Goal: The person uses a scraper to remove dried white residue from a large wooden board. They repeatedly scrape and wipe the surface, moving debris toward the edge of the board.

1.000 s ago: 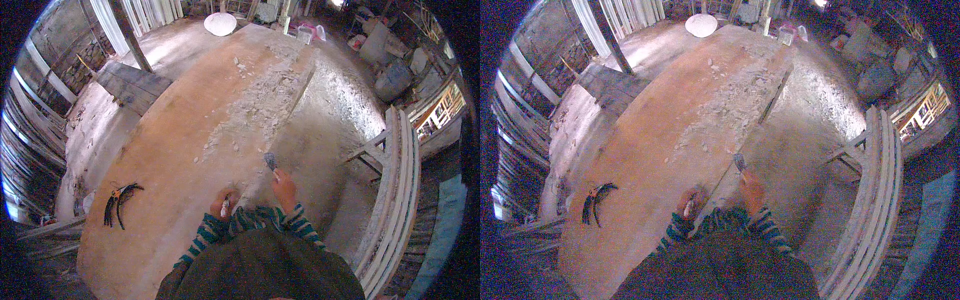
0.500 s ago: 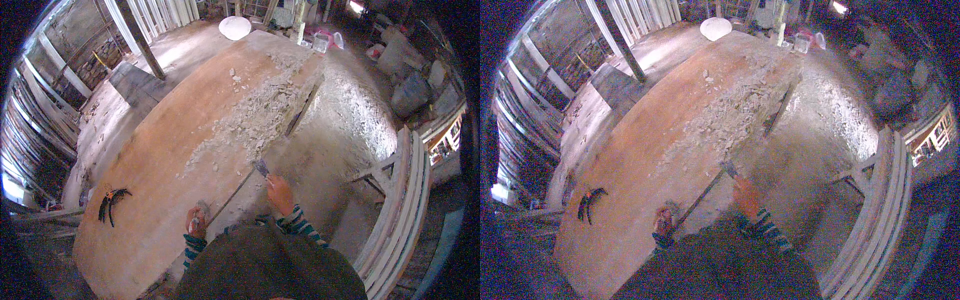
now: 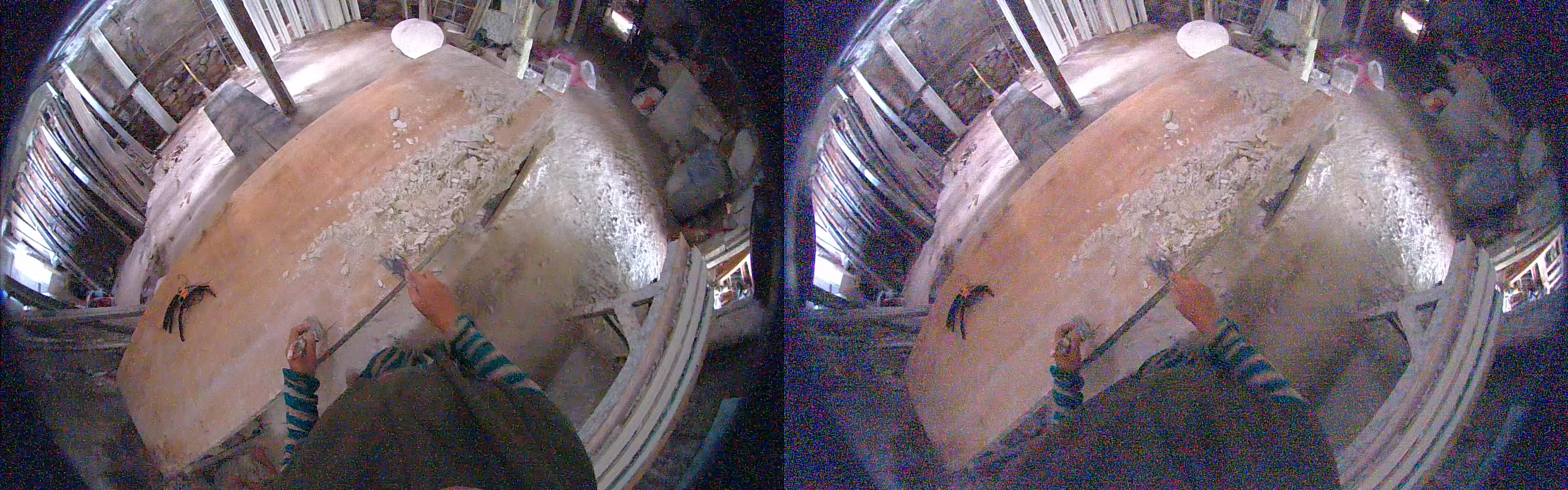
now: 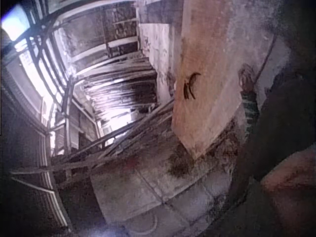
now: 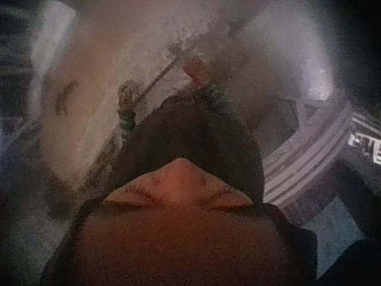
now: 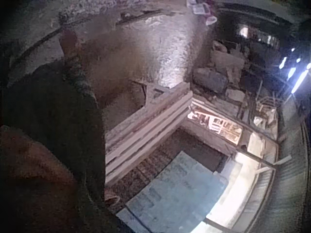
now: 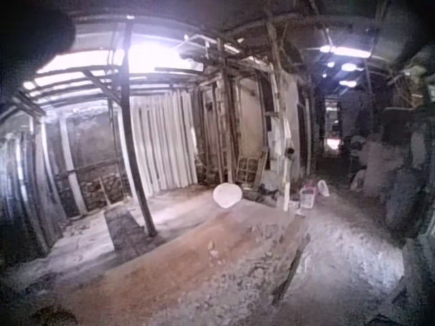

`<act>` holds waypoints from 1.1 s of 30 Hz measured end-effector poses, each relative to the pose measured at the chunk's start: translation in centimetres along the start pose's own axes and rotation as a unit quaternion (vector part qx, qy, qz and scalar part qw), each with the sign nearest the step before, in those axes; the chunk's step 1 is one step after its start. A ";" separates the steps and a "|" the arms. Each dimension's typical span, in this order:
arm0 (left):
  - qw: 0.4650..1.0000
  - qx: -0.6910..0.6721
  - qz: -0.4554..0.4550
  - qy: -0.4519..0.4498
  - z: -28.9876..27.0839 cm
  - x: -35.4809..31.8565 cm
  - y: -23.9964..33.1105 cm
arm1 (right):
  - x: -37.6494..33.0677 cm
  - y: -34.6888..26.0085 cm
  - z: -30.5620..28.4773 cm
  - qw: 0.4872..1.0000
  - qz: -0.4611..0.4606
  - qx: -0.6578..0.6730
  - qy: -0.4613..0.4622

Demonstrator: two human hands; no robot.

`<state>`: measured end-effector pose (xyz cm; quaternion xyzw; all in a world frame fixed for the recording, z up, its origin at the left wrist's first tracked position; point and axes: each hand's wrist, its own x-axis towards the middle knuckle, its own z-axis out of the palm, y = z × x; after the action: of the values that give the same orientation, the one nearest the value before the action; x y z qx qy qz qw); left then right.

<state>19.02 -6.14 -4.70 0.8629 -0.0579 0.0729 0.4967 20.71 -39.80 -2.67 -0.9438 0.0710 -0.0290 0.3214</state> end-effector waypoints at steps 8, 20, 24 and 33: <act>0.999 -0.042 -0.019 -0.011 0.5 -0.4 1.5 | 0.9 3.5 -5.5 0.988 0.047 0.146 0.006; 0.989 -0.076 -0.109 0.072 1.4 -0.6 1.7 | -4.7 2.2 -6.4 0.984 0.060 0.112 0.125; 0.996 -0.029 -0.047 0.070 1.2 -0.6 1.1 | -3.4 0.7 -7.2 0.990 0.126 0.023 0.058; 1.000 -0.027 -0.005 -0.008 0.4 0.9 0.3 | 10.3 0.4 -3.1 0.998 0.010 -0.030 0.056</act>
<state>19.89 -6.67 -4.49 0.8498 -0.0596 0.0621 0.5200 30.51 -43.59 -0.37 -0.9493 0.0996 -0.0762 0.2883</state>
